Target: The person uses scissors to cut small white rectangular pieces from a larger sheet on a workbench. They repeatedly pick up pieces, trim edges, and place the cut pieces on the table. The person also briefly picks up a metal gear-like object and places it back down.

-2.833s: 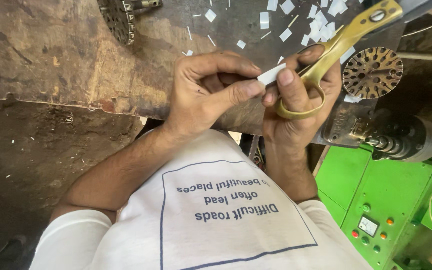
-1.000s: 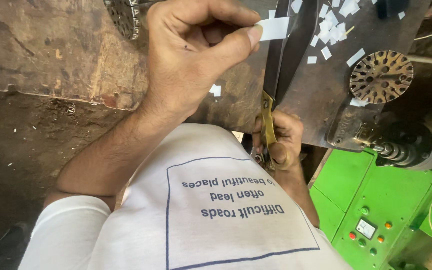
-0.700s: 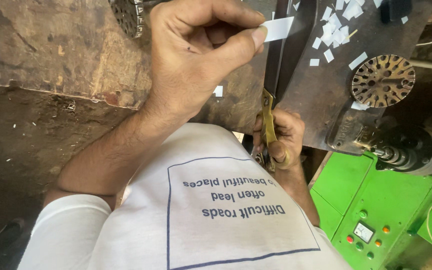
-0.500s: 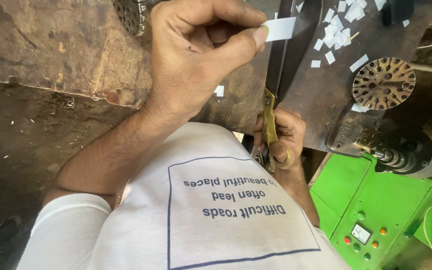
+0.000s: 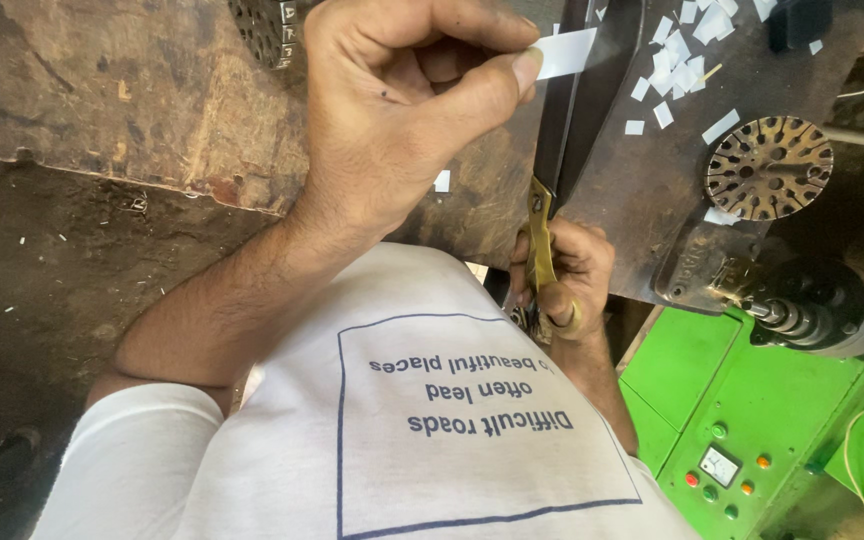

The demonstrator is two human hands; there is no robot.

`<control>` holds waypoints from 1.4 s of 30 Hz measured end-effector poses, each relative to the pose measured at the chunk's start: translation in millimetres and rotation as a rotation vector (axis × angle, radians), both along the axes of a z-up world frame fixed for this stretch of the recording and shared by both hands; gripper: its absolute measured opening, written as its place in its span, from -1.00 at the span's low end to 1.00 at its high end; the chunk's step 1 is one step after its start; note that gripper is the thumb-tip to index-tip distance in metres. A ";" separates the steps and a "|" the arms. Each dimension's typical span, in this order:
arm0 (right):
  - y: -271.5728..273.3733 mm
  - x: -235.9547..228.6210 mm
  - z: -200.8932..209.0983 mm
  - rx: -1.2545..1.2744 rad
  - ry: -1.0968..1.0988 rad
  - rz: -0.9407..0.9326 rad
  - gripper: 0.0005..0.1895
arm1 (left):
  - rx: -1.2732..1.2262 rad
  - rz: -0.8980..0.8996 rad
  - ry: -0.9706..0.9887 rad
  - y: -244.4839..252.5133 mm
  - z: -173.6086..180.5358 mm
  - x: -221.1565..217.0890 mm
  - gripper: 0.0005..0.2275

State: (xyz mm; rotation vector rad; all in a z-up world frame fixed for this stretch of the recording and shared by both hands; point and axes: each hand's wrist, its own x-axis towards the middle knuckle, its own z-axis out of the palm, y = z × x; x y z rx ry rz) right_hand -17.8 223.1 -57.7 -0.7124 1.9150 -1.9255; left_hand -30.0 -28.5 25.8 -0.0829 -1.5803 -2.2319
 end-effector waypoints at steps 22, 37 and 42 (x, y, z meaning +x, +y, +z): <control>7.3 -27.1 -58.6 1.021 0.064 -0.100 -0.62 | -0.602 -0.263 -0.632 -19.6 -170.9 7.1 -0.80; 3.1 -108.3 -33.9 0.878 0.409 -0.255 -0.82 | -0.329 -0.277 -0.763 -30.4 -207.7 28.4 -0.97; 16.4 -171.6 -75.6 0.936 0.557 -0.456 -0.73 | -0.011 -0.274 -0.759 -28.7 -190.4 25.1 -0.78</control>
